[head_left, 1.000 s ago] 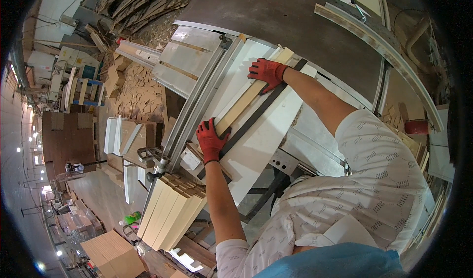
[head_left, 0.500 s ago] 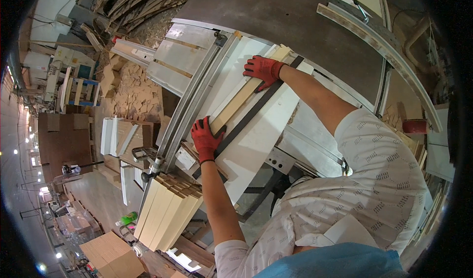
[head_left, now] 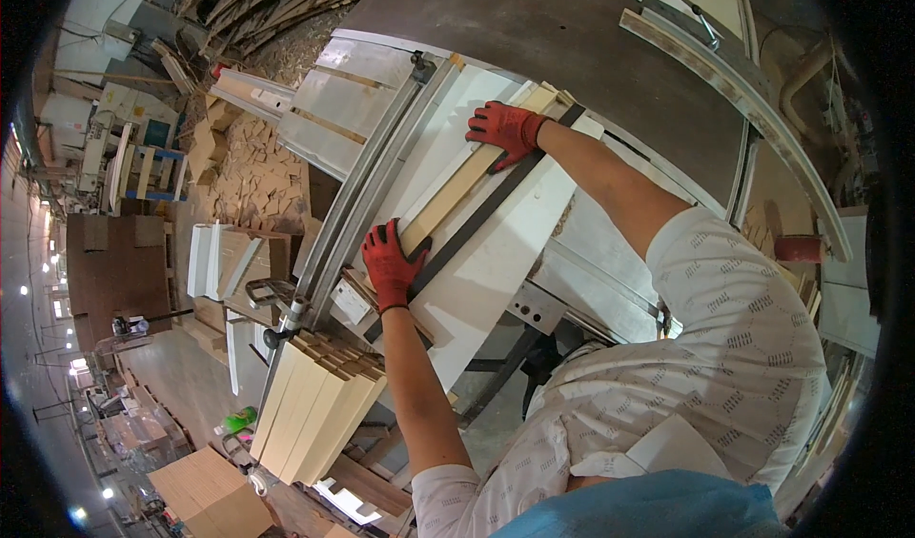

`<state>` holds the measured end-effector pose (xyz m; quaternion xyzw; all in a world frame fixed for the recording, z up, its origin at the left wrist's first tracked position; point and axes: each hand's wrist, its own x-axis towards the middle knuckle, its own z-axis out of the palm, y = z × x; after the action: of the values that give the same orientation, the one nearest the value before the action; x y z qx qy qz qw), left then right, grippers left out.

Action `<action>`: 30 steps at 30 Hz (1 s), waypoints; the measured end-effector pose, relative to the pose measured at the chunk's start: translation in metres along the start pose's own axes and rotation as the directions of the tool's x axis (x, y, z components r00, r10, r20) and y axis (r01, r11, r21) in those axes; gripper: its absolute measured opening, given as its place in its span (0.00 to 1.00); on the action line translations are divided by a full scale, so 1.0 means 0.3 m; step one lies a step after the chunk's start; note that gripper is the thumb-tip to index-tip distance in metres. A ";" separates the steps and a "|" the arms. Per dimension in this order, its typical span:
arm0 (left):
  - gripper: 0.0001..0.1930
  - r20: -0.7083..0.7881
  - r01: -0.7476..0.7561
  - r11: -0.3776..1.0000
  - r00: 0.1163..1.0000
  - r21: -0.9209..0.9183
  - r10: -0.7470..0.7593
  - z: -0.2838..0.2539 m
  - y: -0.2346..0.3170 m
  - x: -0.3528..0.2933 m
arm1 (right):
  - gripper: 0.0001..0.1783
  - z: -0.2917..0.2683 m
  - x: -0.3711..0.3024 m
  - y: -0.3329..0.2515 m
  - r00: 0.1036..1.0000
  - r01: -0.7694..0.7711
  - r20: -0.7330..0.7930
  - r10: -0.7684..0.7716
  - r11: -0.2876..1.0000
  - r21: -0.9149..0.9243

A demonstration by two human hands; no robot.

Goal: Using a table saw to cut wooden planks in a furniture factory.

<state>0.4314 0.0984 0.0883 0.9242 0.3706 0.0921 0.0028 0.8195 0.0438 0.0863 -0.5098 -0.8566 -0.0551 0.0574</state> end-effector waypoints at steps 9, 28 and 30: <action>0.41 -0.012 0.009 1.000 1.000 -0.012 -0.009 0.010 -0.013 -0.005 | 0.42 -0.017 0.010 -0.013 1.000 0.002 0.015 -0.002 1.000 -0.023; 0.43 -0.003 0.026 1.000 1.000 -0.013 -0.026 -0.002 -0.001 -0.015 | 0.46 -0.060 0.013 -0.067 0.992 -0.055 0.114 0.061 0.997 -0.058; 0.44 -0.012 0.020 1.000 1.000 -0.001 -0.020 -0.004 0.013 -0.013 | 0.46 -0.060 0.012 -0.068 0.986 -0.079 0.144 0.089 0.994 -0.077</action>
<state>0.4309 0.0928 0.0892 0.9199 0.3797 0.0979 0.0020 0.8007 0.0346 0.1039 -0.5498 -0.8338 -0.0450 -0.0218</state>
